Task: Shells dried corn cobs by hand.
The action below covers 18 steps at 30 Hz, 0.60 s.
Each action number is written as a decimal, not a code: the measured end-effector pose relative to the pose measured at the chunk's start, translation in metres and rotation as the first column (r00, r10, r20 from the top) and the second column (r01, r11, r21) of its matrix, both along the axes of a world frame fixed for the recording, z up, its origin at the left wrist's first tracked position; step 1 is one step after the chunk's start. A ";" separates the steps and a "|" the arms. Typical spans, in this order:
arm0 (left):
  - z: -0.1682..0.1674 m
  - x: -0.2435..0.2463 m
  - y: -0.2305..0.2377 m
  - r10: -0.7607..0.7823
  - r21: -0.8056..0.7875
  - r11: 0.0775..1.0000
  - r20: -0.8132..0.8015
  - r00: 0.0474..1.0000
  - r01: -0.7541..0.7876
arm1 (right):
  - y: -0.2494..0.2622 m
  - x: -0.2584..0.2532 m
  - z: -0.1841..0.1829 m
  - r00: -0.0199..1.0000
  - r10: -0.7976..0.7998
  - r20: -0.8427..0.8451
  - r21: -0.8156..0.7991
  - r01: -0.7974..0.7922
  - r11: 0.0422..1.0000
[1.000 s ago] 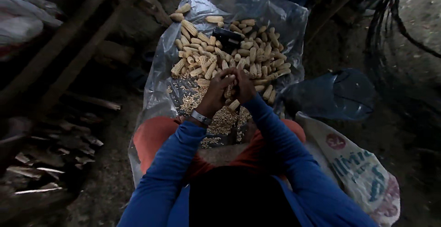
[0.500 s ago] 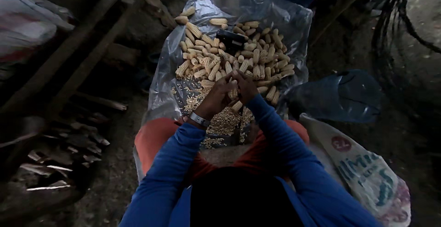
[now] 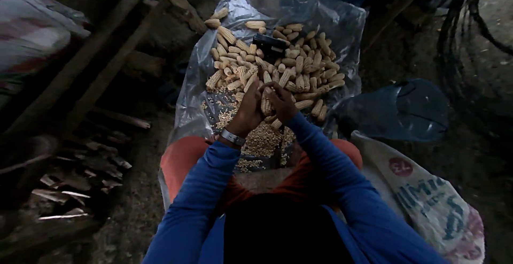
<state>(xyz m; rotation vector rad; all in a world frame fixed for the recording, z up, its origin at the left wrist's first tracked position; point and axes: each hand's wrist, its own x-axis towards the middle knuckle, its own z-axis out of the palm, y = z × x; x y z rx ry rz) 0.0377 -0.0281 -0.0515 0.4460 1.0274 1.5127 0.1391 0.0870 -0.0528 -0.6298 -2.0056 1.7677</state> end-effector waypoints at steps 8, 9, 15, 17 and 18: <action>0.005 0.004 -0.012 -0.088 0.151 0.983 -0.128 0.988 0.107 | 0.006 0.004 0.016 0.996 -0.084 0.035 -0.254 0.091 0.963; 0.003 0.003 -0.005 -0.082 0.166 0.981 -0.127 0.988 0.103 | 0.007 0.006 0.016 0.999 -0.044 0.009 -0.301 0.045 0.953; 0.021 0.006 -0.003 0.011 -0.047 0.999 -0.087 0.996 -0.015 | 0.023 0.013 0.003 0.901 0.366 -0.233 -0.294 -0.424 0.857; 0.020 0.006 -0.012 -0.002 -0.128 0.992 -0.138 0.990 -0.016 | 0.017 0.012 0.004 0.937 0.311 -0.157 -0.254 -0.342 0.905; 0.019 0.006 -0.013 0.001 -0.160 0.987 -0.139 0.990 -0.024 | 0.012 0.010 0.006 0.963 0.247 -0.107 -0.232 -0.266 0.936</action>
